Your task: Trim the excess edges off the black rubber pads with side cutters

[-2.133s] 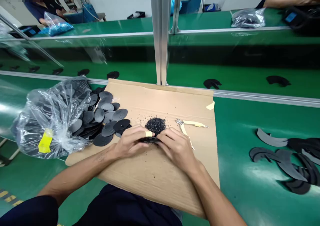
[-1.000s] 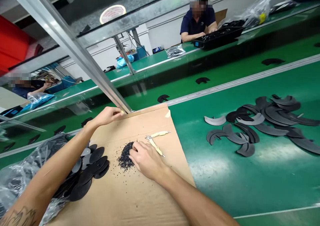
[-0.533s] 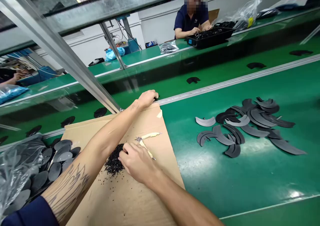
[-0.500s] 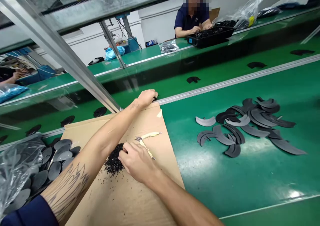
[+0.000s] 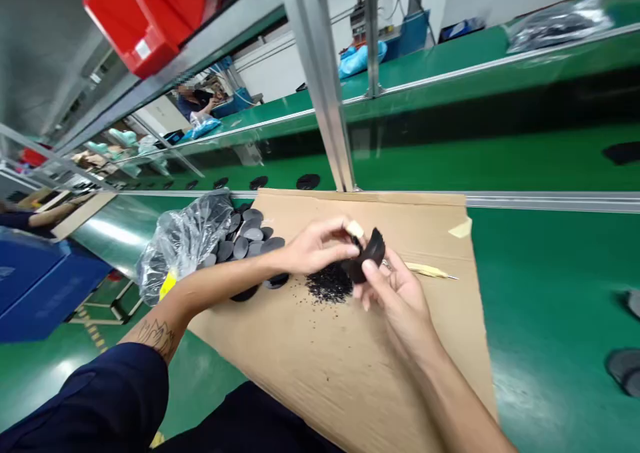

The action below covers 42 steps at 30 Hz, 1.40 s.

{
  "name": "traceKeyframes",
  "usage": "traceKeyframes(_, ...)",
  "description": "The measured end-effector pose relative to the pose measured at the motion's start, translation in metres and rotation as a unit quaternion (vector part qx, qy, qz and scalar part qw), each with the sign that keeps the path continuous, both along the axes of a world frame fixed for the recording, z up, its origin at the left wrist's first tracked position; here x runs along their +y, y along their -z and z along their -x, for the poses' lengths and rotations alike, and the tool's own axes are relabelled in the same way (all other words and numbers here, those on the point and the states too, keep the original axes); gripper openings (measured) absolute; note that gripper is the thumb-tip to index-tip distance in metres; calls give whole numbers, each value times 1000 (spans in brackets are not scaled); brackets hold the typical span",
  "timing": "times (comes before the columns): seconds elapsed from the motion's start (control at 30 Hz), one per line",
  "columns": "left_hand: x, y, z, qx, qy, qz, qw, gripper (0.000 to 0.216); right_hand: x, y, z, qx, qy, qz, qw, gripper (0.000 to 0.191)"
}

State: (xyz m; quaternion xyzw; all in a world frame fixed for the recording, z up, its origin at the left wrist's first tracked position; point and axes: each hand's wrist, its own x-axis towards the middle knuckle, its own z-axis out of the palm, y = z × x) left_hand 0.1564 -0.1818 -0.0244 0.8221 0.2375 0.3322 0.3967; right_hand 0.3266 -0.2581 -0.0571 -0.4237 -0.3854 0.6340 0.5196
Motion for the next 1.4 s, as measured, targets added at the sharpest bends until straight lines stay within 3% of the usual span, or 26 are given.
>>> traceKeyframes(0.07, -22, 2, 25, 38, 5, 4, 999, 21, -2, -3, 2, -13, -67, -2, 998, 61)
traceKeyframes(0.17, -21, -4, 71, 220, -66, -58, 972, 16, -3, -3, 5, -46, -54, -14, 997, 52)
traceKeyframes(0.2, -13, -7, 89, 308, -128, -79, 940, 14, -3, -2, 6, -55, -44, -15, 997, 51)
traceKeyframes(0.23, -3, -11, 108, 401, -217, -86, 886, 12, -2, -1, 6, -61, -33, -14, 997, 51)
traceKeyframes(0.27, 8, -15, 127, 428, -271, -80, 859, 14, 0, -1, 5, -64, -22, -13, 998, 51)
traceKeyframes(0.4, 44, -21, 190, 462, -383, -43, 798, 15, 3, 0, 2, -72, 0, -10, 997, 51)
traceKeyframes(0.47, 52, -21, 209, 463, -403, -19, 789, 22, 3, 0, 2, -76, 0, -12, 997, 51)
traceKeyframes(0.57, 56, -21, 221, 431, -419, -2, 799, 22, 1, 0, 4, -77, -3, -21, 997, 52)
traceKeyframes(0.67, 51, -25, 216, 356, -434, -12, 828, 13, -2, 1, 6, -82, -2, -19, 996, 54)
traceKeyframes(0.77, 30, -20, 187, 266, -420, -11, 868, 14, -5, 3, 9, -75, 1, 4, 997, 58)
traceKeyframes(0.83, 4, -9, 156, 186, -373, 13, 909, 22, -7, 4, 11, -67, -8, 20, 998, 58)
traceKeyframes(0.87, -11, -2, 137, 95, -319, 40, 942, 27, -9, 5, 12, -68, -14, 24, 997, 58)
traceKeyframes(0.93, -41, 11, 101, -21, -221, 73, 972, 34, -11, 6, 14, -74, -27, 22, 997, 55)
traceKeyframes(1.0, -64, 21, 72, -46, -198, 52, 978, 32, -14, 7, 16, -72, -33, 16, 997, 52)
traceKeyframes(1.1, -79, 32, 49, -8, -223, 0, 975, 28, -17, 7, 17, -61, -42, 17, 997, 49)
traceKeyframes(1.2, -80, 38, 46, 14, -245, -34, 969, 32, -18, 7, 17, -62, -52, 15, 997, 47)
traceKeyframes(1.4, -78, 40, 54, 22, -226, -93, 969, 35, -19, 9, 18, -76, -57, 21, 995, 45)
